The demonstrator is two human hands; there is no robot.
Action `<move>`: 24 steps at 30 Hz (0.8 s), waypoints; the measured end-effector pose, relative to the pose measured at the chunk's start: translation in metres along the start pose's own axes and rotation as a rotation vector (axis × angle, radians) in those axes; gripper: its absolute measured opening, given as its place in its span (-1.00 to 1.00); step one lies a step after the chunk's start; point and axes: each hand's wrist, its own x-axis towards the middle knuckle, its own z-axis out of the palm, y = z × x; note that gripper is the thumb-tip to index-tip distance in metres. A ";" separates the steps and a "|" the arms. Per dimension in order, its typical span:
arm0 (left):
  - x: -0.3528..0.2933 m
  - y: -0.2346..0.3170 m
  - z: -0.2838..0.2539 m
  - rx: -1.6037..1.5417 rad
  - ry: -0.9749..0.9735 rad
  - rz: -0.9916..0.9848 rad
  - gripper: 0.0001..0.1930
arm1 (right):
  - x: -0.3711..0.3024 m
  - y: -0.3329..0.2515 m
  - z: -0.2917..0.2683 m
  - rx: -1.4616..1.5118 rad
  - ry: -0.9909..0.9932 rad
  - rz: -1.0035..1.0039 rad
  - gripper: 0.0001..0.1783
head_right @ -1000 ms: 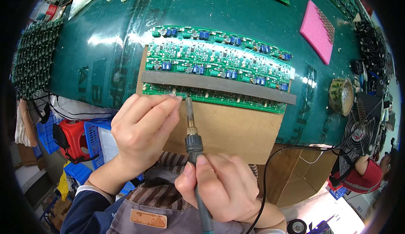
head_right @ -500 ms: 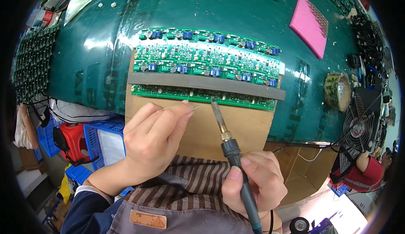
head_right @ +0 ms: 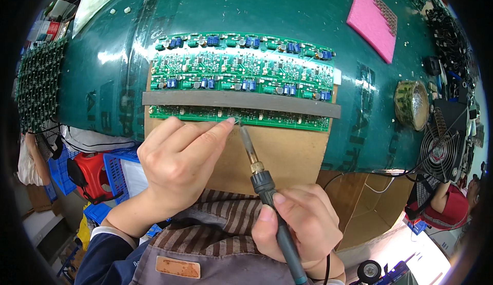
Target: Assembling electronic components onto printed circuit boards and performing soldering.
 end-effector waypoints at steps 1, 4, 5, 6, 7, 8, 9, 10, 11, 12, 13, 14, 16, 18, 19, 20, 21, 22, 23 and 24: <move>0.000 0.000 0.000 0.001 0.000 0.000 -0.77 | -0.001 0.000 -0.001 0.013 0.008 0.005 -0.76; 0.000 0.000 0.001 -0.061 0.026 -0.011 -0.78 | -0.003 -0.003 -0.002 0.007 0.020 0.031 -0.76; 0.000 0.002 -0.001 -0.095 0.007 -0.058 -0.79 | -0.002 -0.003 -0.002 0.007 0.020 0.031 -0.76; 0.000 0.004 -0.002 -0.130 -0.012 -0.106 -0.79 | -0.001 -0.003 0.000 0.004 0.013 0.021 -0.75; 0.000 0.003 0.000 -0.128 -0.012 -0.107 -0.79 | -0.001 -0.003 0.002 0.003 0.006 0.011 -0.74; -0.001 0.002 0.001 -0.123 0.013 -0.100 -0.80 | 0.000 -0.004 0.003 0.000 0.006 0.010 -0.74; -0.001 0.001 0.002 -0.117 0.038 -0.094 -0.80 | 0.000 -0.005 0.005 -0.054 -0.010 -0.008 -0.73; -0.001 0.002 0.001 -0.120 0.039 -0.094 -0.80 | 0.000 -0.007 0.006 -0.108 -0.026 -0.025 -0.71; 0.000 0.003 0.000 -0.120 0.027 -0.100 -0.80 | 0.000 -0.008 0.008 -0.111 -0.025 -0.025 -0.71; 0.001 0.004 0.000 -0.122 0.015 -0.106 -0.80 | 0.000 -0.010 0.009 -0.144 -0.026 -0.047 -0.71; 0.000 0.003 0.000 -0.125 0.015 -0.105 -0.80 | 0.000 -0.013 0.011 -0.178 -0.028 -0.068 -0.70; -0.001 0.001 0.000 -0.106 0.007 -0.091 -0.81 | 0.001 -0.015 0.012 -0.194 -0.031 -0.054 -0.72; -0.002 0.000 0.000 -0.084 -0.001 -0.080 -0.81 | 0.005 -0.017 0.012 -0.194 -0.058 -0.057 -0.73; 0.001 0.001 -0.001 -0.115 0.010 -0.084 -0.81 | 0.009 -0.019 0.011 -0.211 -0.078 -0.055 -0.74; 0.001 0.001 -0.002 -0.120 0.009 -0.081 -0.81 | 0.010 -0.020 0.009 -0.191 -0.062 -0.042 -0.74; 0.000 -0.001 -0.004 -0.080 -0.018 -0.069 -0.81 | 0.010 -0.018 0.009 -0.163 -0.048 -0.033 -0.75; 0.000 -0.001 -0.005 -0.040 -0.044 -0.057 -0.81 | 0.009 -0.017 0.007 -0.160 -0.049 -0.036 -0.75; 0.001 0.000 -0.008 -0.037 -0.043 -0.059 -0.81 | 0.007 -0.015 0.003 -0.122 -0.029 -0.006 -0.75; 0.004 0.003 -0.011 -0.027 -0.068 -0.064 -0.82 | 0.004 -0.014 -0.002 -0.087 -0.006 0.027 -0.74; 0.005 0.005 -0.012 -0.017 -0.093 -0.068 -0.83 | 0.002 -0.011 -0.005 -0.033 0.037 0.050 -0.75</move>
